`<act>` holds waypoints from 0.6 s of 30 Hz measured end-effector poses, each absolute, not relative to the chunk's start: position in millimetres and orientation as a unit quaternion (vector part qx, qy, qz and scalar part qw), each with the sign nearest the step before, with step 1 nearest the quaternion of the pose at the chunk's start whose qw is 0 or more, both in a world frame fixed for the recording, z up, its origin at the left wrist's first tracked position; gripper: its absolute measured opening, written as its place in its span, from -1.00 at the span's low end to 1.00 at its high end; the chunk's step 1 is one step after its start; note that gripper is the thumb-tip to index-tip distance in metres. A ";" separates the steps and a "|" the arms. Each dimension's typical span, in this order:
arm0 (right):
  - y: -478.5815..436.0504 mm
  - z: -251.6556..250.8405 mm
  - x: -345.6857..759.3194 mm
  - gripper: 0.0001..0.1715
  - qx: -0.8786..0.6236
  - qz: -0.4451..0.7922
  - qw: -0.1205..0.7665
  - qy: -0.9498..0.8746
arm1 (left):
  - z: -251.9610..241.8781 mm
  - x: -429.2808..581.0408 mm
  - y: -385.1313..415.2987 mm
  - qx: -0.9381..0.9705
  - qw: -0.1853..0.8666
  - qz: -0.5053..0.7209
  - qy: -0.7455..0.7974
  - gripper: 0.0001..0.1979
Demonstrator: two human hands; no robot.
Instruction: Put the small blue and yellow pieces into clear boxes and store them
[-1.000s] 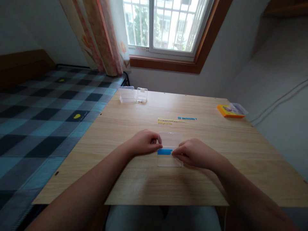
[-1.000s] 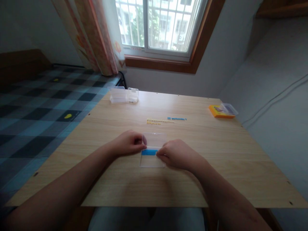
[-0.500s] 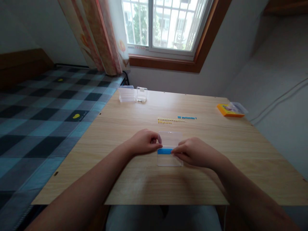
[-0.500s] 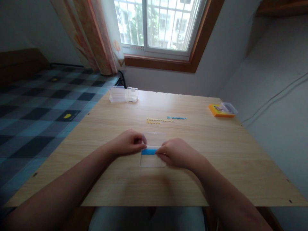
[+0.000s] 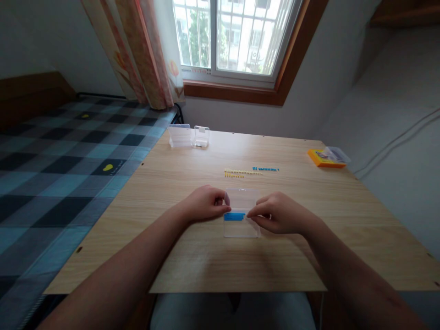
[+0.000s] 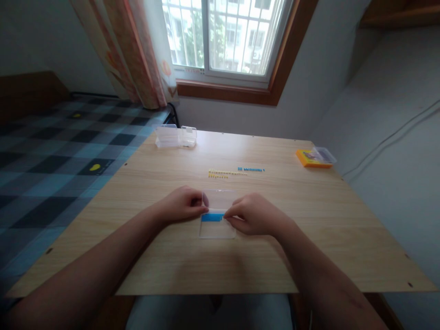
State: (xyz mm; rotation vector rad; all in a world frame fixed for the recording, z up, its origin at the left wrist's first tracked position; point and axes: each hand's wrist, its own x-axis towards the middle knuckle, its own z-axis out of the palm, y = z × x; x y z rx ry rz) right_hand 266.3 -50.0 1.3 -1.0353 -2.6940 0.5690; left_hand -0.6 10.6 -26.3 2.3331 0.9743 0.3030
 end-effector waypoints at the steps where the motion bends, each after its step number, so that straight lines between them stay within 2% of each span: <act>1: -50.2 -0.1 263.1 -0.72 -0.350 0.191 0.088 -0.913 | -26.4 -0.5 10.6 0.876 0.292 0.115 0.366 -0.81; 8: -50.1 -11.5 255.2 -0.73 -0.352 0.160 0.037 -0.922 | -26.5 0.1 9.8 0.874 0.295 0.115 0.369 -0.82; 18: -50.3 -9.5 253.0 -0.71 -0.363 0.156 0.038 -0.918 | -28.1 -0.9 10.9 0.876 0.294 0.118 0.363 -0.82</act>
